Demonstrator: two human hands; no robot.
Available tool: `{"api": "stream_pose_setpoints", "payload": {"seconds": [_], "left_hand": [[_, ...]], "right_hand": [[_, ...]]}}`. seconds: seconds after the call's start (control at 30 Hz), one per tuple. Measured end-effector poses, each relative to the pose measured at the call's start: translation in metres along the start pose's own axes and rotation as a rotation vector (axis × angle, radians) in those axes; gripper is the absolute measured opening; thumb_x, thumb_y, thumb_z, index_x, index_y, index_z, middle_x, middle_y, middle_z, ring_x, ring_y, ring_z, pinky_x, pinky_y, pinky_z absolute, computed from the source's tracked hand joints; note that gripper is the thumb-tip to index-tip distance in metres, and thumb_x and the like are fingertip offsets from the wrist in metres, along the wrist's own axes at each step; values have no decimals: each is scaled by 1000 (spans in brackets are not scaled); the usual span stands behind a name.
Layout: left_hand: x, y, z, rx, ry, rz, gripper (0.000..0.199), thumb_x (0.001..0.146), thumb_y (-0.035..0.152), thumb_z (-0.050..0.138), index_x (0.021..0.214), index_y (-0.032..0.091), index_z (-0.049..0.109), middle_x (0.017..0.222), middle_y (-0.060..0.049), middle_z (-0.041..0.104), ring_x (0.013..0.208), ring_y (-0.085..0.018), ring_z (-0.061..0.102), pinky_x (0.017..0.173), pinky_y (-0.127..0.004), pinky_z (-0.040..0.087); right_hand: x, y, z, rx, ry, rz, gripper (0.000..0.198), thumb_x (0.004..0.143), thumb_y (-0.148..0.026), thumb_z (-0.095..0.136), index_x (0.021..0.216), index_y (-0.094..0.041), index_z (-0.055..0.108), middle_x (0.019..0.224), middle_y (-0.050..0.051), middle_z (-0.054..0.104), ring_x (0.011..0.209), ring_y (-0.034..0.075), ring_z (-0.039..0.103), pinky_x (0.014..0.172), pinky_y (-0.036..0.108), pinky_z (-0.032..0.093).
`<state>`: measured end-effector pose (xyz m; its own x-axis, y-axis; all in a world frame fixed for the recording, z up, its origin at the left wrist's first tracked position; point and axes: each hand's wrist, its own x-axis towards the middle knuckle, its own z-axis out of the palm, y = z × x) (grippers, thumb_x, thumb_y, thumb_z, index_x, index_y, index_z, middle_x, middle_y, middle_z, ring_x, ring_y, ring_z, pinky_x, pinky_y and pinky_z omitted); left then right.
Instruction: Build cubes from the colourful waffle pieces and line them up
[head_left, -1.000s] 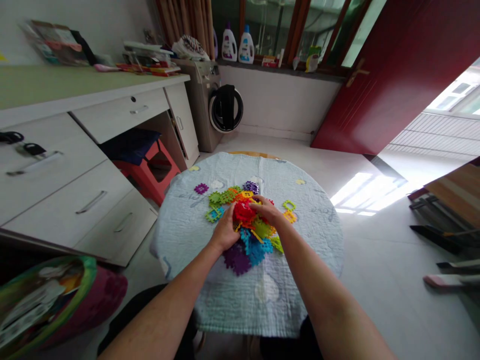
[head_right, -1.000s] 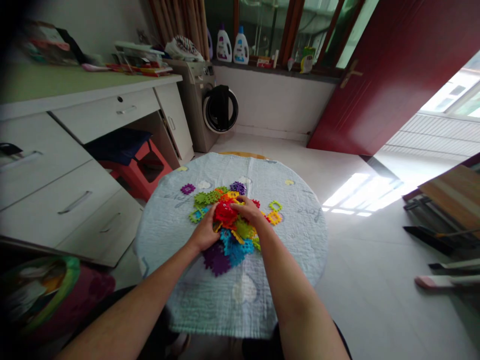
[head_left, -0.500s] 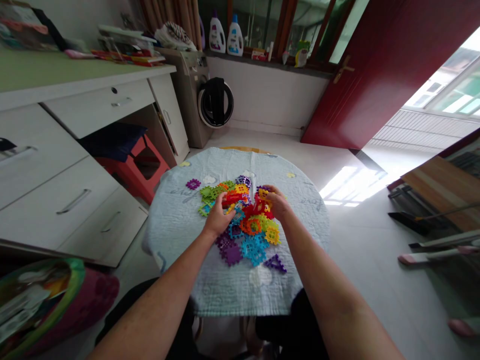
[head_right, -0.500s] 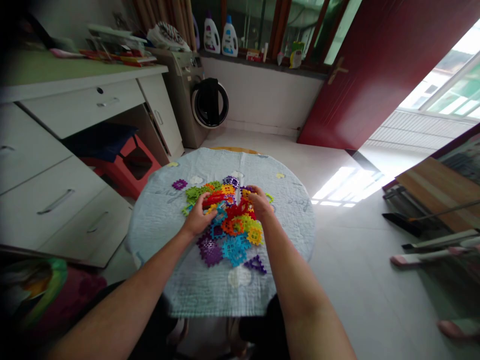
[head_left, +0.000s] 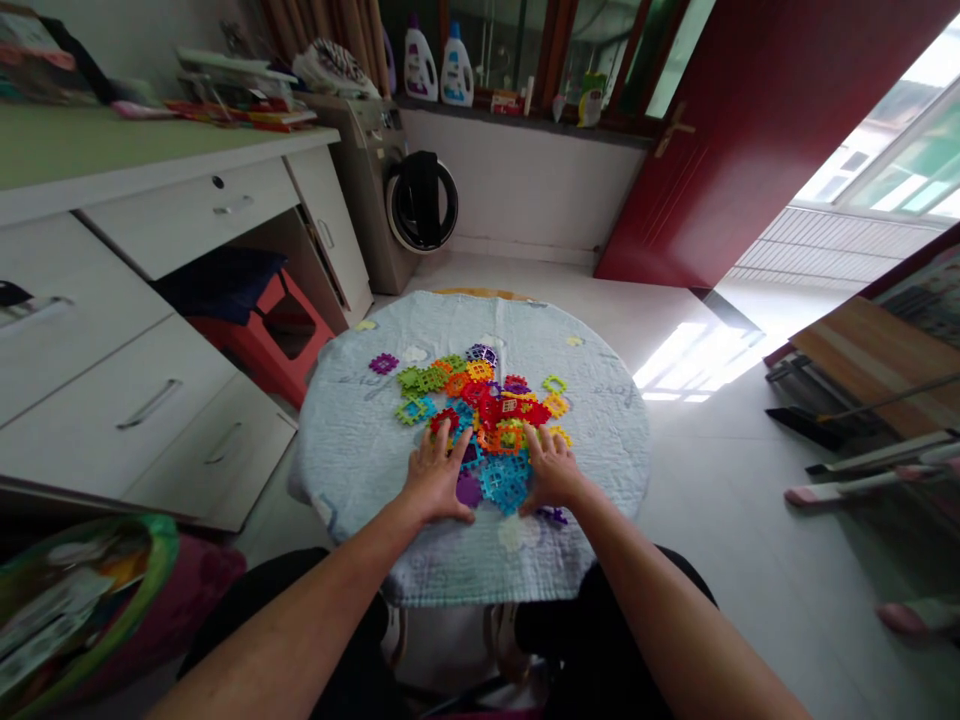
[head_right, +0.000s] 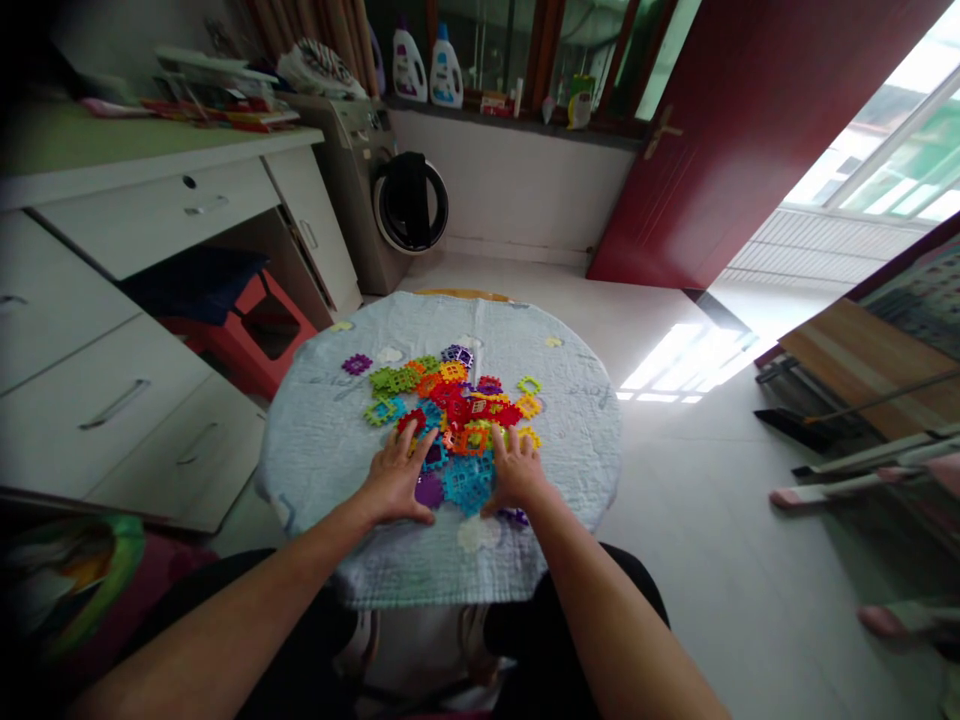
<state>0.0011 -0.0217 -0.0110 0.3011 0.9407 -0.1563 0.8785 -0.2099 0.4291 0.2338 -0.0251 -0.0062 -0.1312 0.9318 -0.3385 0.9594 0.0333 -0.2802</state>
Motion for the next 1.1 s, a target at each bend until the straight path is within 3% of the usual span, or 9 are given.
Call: {"api": "stream_pose_setpoints", "payload": {"seconds": [0.1,0.2,0.33,0.47,0.57,0.7,0.8,0.93,1.1], "left_hand": [[13,4,-2,-9,37,60,126,38,35,85,147,30,23,157,-15,5,141,-46,14,107,-59,28],[31,5,-4,-45,101,114,115,44,32,82,146,26,29,156,-14,10,139,-42,22,110,-53,28],[45,3,-6,-144,153,226,93,53,24,75,139,23,40,151,-12,24,135,-35,32,113,-46,29],[51,5,-13,-349,239,289,78,62,20,67,136,19,42,141,-12,40,133,-27,37,114,-40,30],[54,8,-22,-475,334,275,69,67,19,64,133,19,44,132,-10,49,126,-23,45,111,-37,34],[60,5,-31,-561,409,145,51,73,18,57,123,19,53,120,-7,60,115,-21,55,105,-36,40],[65,-5,-37,-560,436,-5,43,75,18,55,118,18,56,113,-7,64,108,-22,59,99,-37,45],[68,-25,-44,-379,419,-116,41,77,17,50,117,18,56,113,-9,63,108,-24,59,98,-39,45],[62,-37,-46,-132,340,-220,51,79,27,52,129,16,49,133,-16,43,128,-29,44,104,-41,39]], "right_hand": [[10,-11,1,44,118,-150,117,57,-41,79,151,-18,13,142,21,35,127,38,37,102,48,31],[25,-15,-4,149,199,-244,85,74,-38,65,147,-15,27,133,20,45,118,31,46,100,43,35],[41,-12,-6,423,288,-303,73,70,-29,66,138,-18,39,131,16,49,118,28,49,100,41,38],[48,-18,-6,892,277,-402,63,68,-31,70,124,-18,47,118,11,60,106,23,57,94,39,44],[47,-35,-6,1201,163,-338,63,64,-35,74,120,-21,48,108,6,64,91,20,62,83,35,50],[43,-53,-10,1422,95,-187,45,70,-43,68,108,-22,54,95,3,67,77,18,63,71,32,52],[44,-50,-17,1329,147,-156,34,74,-45,62,98,-21,58,88,2,67,75,18,62,71,33,51],[50,-32,-29,783,362,-38,23,72,-33,60,91,-21,62,88,3,65,84,21,59,79,36,47],[69,-21,-48,313,532,76,29,70,-29,62,98,-20,61,105,10,59,102,26,53,91,39,40]]}}
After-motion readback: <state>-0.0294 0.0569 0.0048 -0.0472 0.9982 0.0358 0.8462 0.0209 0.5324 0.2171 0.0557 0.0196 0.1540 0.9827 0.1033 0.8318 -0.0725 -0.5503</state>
